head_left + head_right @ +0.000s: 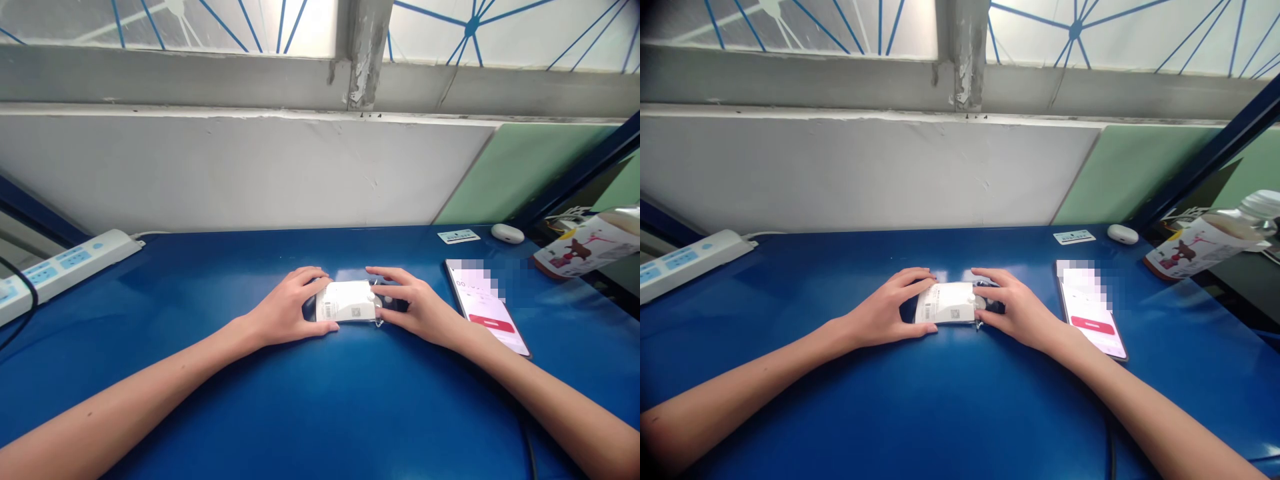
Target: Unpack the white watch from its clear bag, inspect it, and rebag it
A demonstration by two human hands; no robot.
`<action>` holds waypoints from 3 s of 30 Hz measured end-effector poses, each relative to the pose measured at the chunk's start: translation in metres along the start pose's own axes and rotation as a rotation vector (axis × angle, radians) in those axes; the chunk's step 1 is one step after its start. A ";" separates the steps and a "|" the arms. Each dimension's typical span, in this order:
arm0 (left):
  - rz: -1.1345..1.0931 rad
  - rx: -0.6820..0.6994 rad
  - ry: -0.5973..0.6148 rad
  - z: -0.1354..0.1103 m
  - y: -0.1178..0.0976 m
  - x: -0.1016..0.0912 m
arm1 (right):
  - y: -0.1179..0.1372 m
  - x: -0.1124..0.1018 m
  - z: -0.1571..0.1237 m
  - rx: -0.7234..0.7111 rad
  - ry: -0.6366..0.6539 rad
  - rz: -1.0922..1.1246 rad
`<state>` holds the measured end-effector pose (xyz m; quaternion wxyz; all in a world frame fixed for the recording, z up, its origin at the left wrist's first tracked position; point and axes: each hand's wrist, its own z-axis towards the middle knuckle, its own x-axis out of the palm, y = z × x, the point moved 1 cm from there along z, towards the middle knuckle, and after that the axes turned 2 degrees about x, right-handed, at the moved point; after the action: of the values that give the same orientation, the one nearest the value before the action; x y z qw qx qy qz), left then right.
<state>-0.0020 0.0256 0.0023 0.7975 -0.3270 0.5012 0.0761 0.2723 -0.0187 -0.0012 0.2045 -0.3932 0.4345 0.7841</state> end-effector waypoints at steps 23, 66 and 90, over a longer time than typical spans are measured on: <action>0.038 0.009 0.006 -0.002 0.000 0.005 | -0.001 -0.008 0.004 -0.041 0.083 -0.069; 0.074 -0.010 0.021 0.000 -0.002 0.003 | -0.002 -0.015 0.003 0.072 0.153 -0.184; 0.115 0.017 0.011 -0.001 0.000 0.004 | -0.003 -0.019 0.003 -0.046 0.161 -0.183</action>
<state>-0.0006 0.0242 -0.0009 0.7917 -0.2916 0.5242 0.1156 0.2848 -0.0143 0.0134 0.2304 -0.4974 0.3938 0.7378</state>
